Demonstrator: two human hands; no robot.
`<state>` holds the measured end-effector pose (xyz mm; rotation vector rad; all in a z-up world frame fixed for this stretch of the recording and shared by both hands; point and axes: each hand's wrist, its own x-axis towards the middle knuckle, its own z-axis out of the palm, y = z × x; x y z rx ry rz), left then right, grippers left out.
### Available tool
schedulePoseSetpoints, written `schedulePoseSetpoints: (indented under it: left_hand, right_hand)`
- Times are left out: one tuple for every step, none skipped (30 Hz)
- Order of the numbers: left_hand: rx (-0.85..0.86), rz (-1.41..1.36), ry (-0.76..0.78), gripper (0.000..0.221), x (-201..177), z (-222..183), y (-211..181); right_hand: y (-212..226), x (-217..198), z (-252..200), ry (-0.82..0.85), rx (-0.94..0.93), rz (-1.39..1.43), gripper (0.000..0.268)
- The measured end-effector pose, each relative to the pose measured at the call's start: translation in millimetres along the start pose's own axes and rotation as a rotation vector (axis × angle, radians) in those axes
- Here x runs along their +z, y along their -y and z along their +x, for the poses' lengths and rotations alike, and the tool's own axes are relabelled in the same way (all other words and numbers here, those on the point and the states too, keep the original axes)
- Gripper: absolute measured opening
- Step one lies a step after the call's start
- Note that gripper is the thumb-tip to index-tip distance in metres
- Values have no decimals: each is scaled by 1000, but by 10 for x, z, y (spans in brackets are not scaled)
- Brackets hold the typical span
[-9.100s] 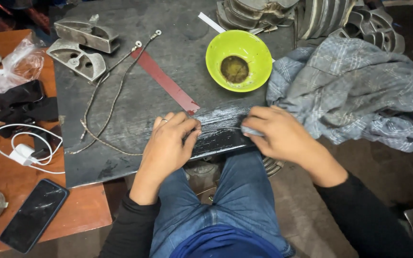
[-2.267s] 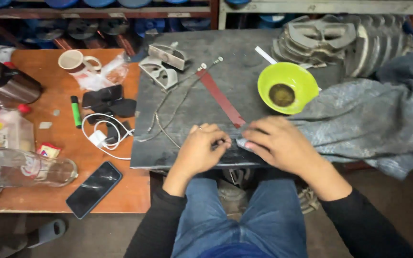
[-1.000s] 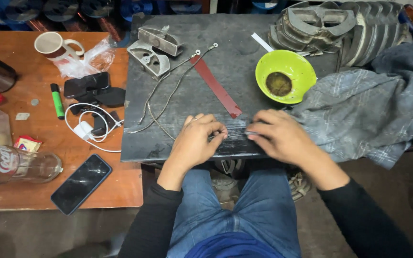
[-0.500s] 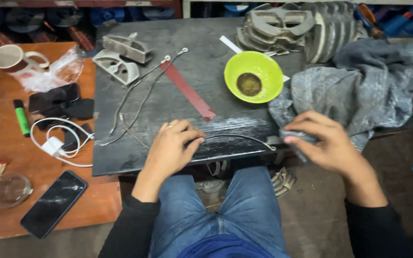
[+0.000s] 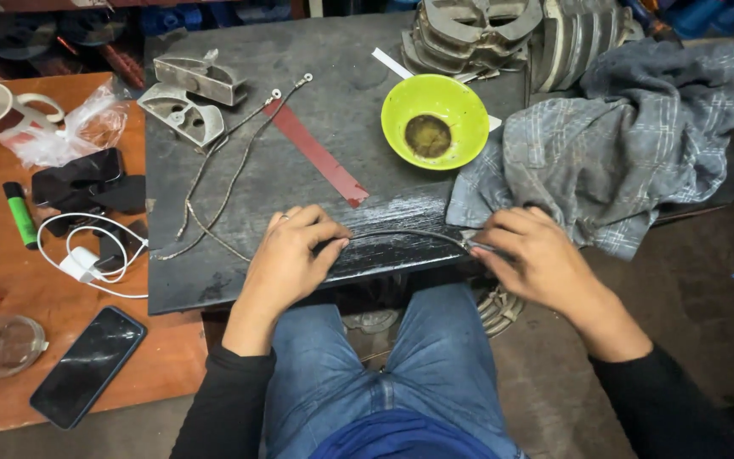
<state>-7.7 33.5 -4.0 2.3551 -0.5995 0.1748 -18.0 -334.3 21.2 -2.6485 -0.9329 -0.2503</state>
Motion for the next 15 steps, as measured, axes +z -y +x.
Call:
schedulePoseSetpoints:
  left_hand:
    - [11,2,12,9,13,1,16]
    - [11,2,11,9,15,7,14]
    - [14,2,7,8,16,12,14]
    - [15,5,2,8,6,8,18]
    - [11,8,0,8,2,20,14]
    - [16,9,0,8,-3,14,10]
    - [21,9,0,7,-8,6,2]
    - [18,13,1,7,9,-3,19]
    - [17,36,-5,7,23,-13,32]
    - [20,59,-13,6,35,-8,44]
    - [21,64,-15,6,53,-21,71]
    - [36,85,-30,7,75,-31,96]
    - [52,105,-46,9,95,-41,122]
    - [52,109,-51,9,93,-48,126]
    - [71,119,-57,9,91,-55,132]
  right_hand:
    - [30,29,29,-39,-9,25,10]
    - [60,91,75,-38,-9,25,10]
    - [92,154,120,-76,-1,33,10]
    - [127,228,180,-115,4,45,10]
    - [121,264,192,-114,0,48,10]
    - [128,313,190,-131,12,7,11]
    - [136,360,187,-148,23,-34,12]
    - [149,330,165,-149,21,-30,12]
    - [162,295,142,-120,21,-62,11]
    - [168,252,124,-93,20,-96,11]
    - [151,190,108,-97,17,-95,11]
    - [129,121,92,-70,36,-80,9]
    - [109,52,76,-43,56,-65,8]
    - [77,1,59,-46,50,-66,8]
    - [45,-50,43,-100,73,17,10]
